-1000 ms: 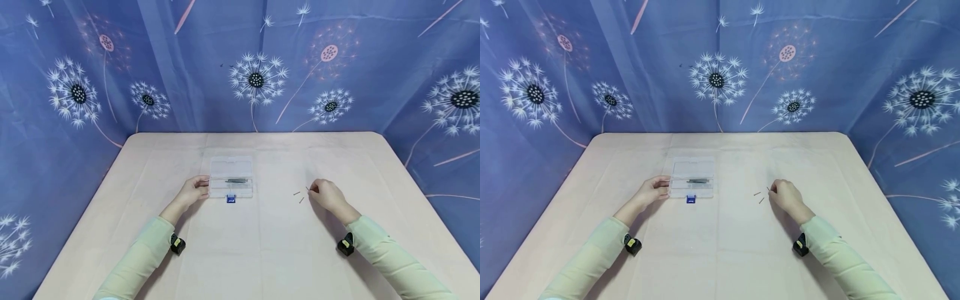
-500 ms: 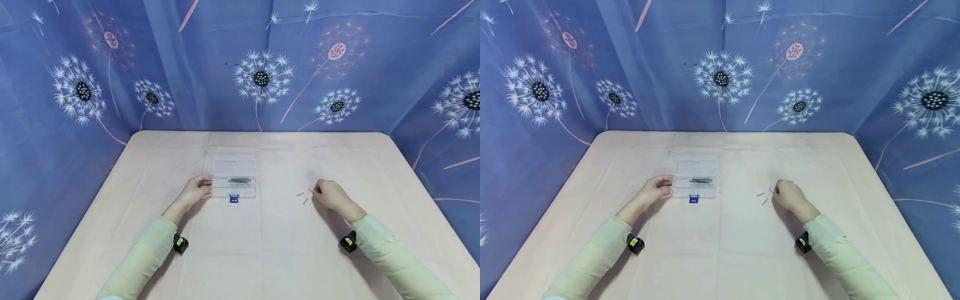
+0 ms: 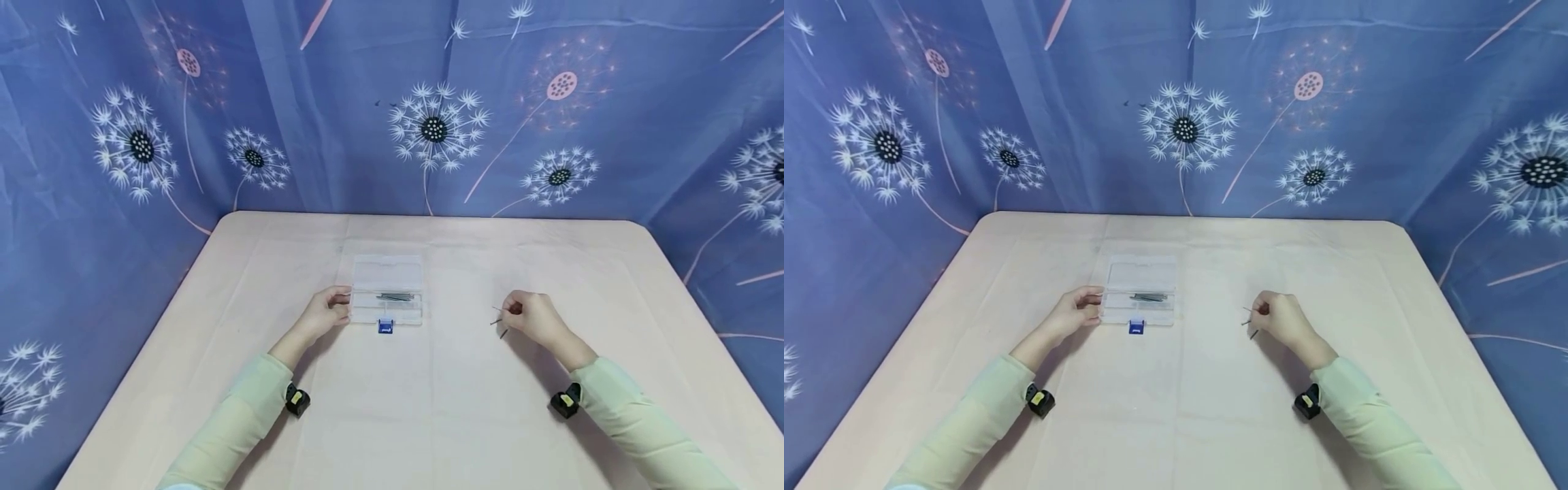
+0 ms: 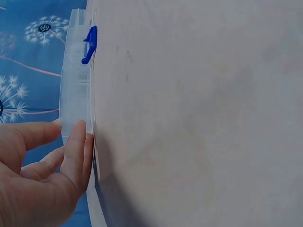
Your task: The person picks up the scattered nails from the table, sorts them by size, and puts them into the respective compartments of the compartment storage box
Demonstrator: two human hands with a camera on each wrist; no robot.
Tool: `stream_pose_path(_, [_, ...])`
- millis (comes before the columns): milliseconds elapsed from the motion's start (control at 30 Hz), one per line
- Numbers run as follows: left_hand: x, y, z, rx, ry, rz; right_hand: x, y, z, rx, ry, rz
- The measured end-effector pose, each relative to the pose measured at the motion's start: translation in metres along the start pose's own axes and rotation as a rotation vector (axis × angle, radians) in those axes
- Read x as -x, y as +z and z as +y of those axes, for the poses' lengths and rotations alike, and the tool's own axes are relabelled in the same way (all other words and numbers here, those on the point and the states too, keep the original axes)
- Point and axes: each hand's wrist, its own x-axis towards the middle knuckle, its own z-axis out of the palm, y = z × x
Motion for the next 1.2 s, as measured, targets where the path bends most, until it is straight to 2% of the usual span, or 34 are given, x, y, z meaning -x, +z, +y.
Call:
stream_pose_path(267, [0.001, -0.001, 0.001, 0.021, -0.004, 0.010, -0.016, 0.007, -0.029, -0.041, -0.066, 0.026])
stream_pose_path(467, [0.001, -0.002, 0.001, 0.020, -0.013, 0.013, -0.029, 0.017, -0.052, -0.124, -0.100, 0.027])
stream_pose_path(733, [0.001, -0.001, 0.000, 0.031, -0.014, 0.017, -0.046, 0.029, -0.077, -0.212, -0.093, 0.005])
stream_pose_path(967, [0.000, -0.001, 0.000, 0.022, -0.019, 0.015, -0.055, 0.042, -0.090, -0.276, -0.100, -0.012])
stream_pose_path(1200, [0.000, -0.001, -0.001, 0.021, -0.029, 0.009, -0.059, 0.056, -0.096, -0.289, -0.119, -0.052])
